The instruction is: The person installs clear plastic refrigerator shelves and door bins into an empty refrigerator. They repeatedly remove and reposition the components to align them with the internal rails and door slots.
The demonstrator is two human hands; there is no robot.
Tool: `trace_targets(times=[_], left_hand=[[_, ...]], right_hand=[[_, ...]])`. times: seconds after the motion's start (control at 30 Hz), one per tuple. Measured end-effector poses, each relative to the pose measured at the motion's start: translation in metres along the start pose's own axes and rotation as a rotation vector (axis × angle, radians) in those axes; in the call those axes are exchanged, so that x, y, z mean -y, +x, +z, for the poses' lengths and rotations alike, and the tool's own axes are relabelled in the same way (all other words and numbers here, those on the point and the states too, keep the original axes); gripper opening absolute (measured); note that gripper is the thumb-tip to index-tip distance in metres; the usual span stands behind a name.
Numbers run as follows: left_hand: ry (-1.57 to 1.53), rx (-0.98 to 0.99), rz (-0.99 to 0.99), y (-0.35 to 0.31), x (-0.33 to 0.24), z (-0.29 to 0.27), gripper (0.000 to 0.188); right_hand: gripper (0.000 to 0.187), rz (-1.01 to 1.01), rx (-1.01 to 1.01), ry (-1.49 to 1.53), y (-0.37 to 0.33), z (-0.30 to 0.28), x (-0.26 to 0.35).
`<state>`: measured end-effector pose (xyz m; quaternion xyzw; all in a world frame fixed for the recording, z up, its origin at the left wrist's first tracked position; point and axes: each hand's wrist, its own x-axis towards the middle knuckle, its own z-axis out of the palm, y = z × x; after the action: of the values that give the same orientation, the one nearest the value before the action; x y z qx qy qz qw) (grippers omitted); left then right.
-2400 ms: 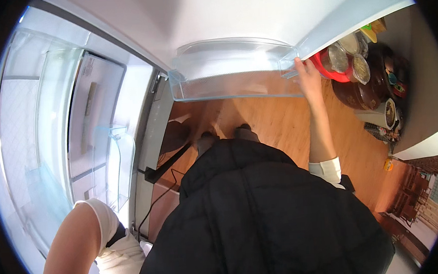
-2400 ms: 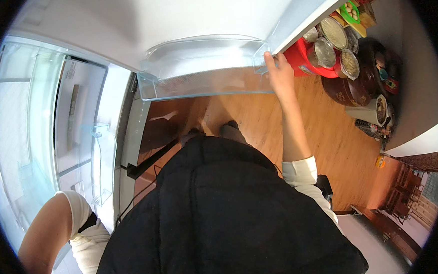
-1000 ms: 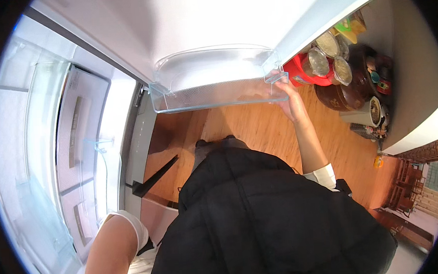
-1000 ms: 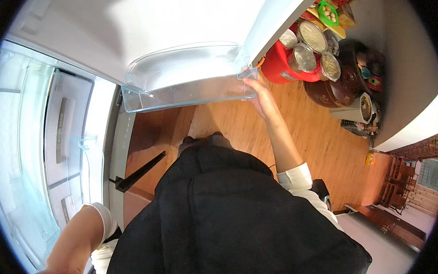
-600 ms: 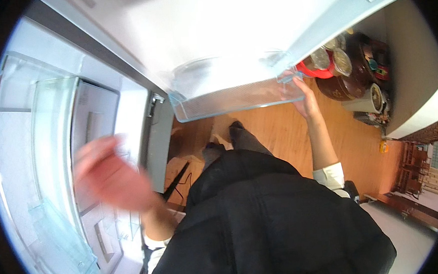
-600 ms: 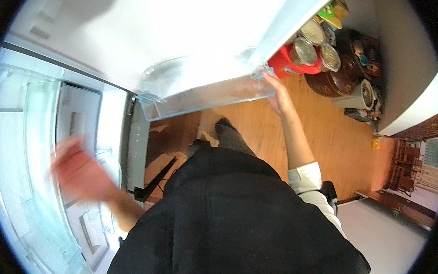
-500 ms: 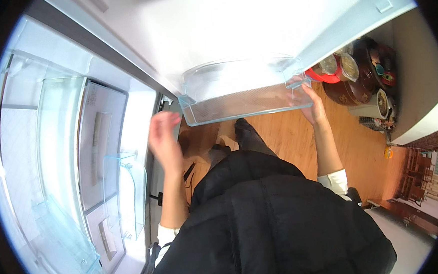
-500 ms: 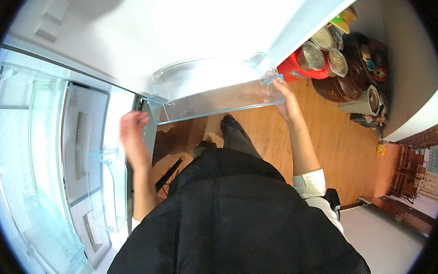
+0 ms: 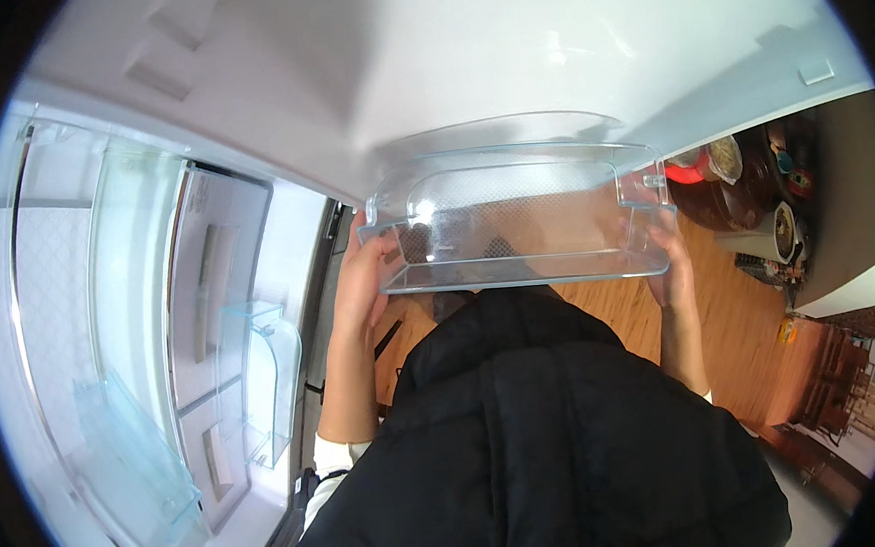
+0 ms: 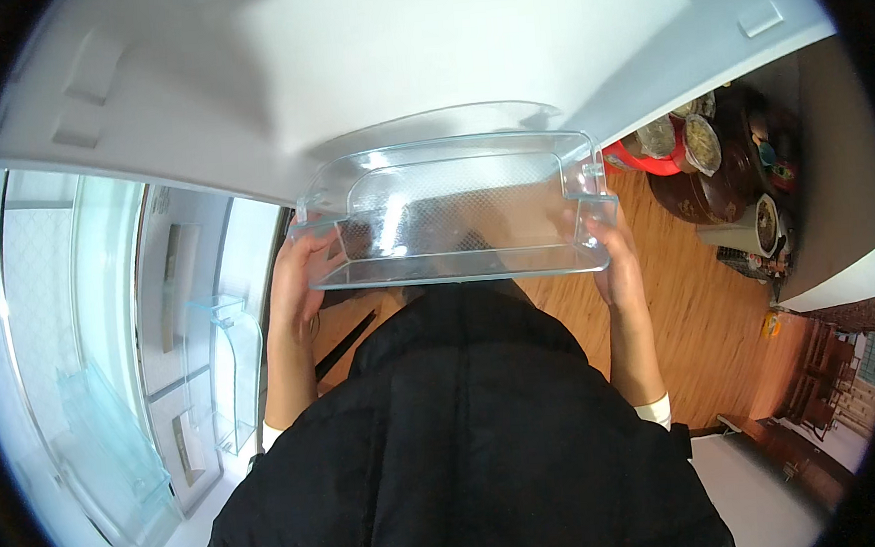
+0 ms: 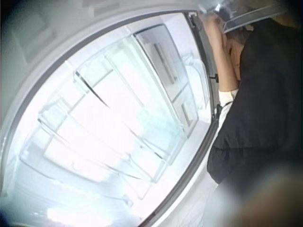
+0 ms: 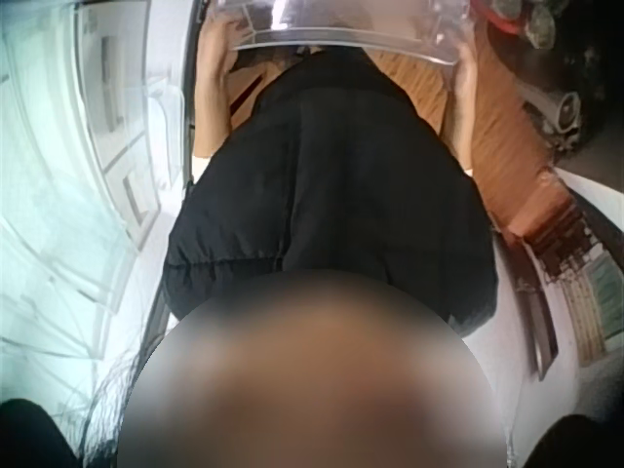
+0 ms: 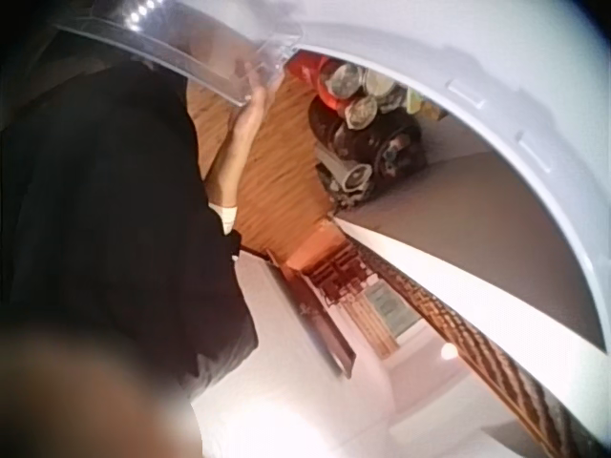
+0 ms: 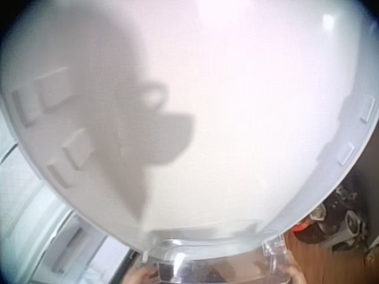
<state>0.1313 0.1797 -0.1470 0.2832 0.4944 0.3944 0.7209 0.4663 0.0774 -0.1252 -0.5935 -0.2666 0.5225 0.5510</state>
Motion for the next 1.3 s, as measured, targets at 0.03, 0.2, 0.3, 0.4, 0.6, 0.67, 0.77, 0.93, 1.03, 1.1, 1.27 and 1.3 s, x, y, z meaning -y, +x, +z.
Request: trace_targets(times=[0.03,0.2,0.3,0.4,0.6,0.67,0.77,0.93,1.03,1.1,1.27,1.3], left_hand=[[0.014,-0.018,-0.026,-0.003,-0.001,0.001,0.061],[-0.042,-0.035,-0.034,0.000,0.004,-0.001,0.051],[-0.059,-0.005,-0.029,0.007,0.012,-0.007,0.062],[-0.001,-0.099,-0.010,0.013,0.020,-0.012,0.065],[-0.019,-0.133,-0.020,0.013,0.031,-0.012,0.070],[-0.035,-0.131,-0.034,0.010,0.034,-0.010,0.072],[-0.034,-0.144,-0.037,0.008,0.037,-0.008,0.075],[-0.028,-0.140,-0.031,0.009,0.037,-0.008,0.079],[-0.025,-0.125,-0.033,0.008,0.036,-0.008,0.082],[-0.025,-0.138,-0.021,0.008,0.035,-0.007,0.080],[-0.009,-0.148,-0.012,0.007,0.035,-0.003,0.080],[-0.007,-0.164,-0.016,0.008,0.035,-0.003,0.080]], right_hand=[[0.066,-0.020,-0.009,0.018,0.002,-0.001,0.002],[0.064,-0.005,0.051,0.027,0.027,-0.004,-0.012],[0.065,0.023,-0.016,0.072,0.033,-0.005,-0.021],[0.069,-0.053,0.001,0.077,0.037,-0.005,-0.026],[0.066,0.052,-0.001,0.098,0.045,-0.009,-0.027],[0.064,0.071,0.016,0.076,0.048,-0.011,-0.028],[0.071,0.097,0.048,0.056,0.051,-0.012,-0.026],[0.078,0.184,0.049,-0.040,0.052,-0.015,-0.016],[0.082,0.206,0.039,-0.139,0.054,-0.016,-0.011],[0.084,0.186,0.054,-0.187,0.056,-0.015,-0.009],[0.086,-0.014,0.022,-0.461,0.057,-0.010,-0.004],[0.085,-0.032,0.038,-0.496,0.056,-0.010,-0.002]])
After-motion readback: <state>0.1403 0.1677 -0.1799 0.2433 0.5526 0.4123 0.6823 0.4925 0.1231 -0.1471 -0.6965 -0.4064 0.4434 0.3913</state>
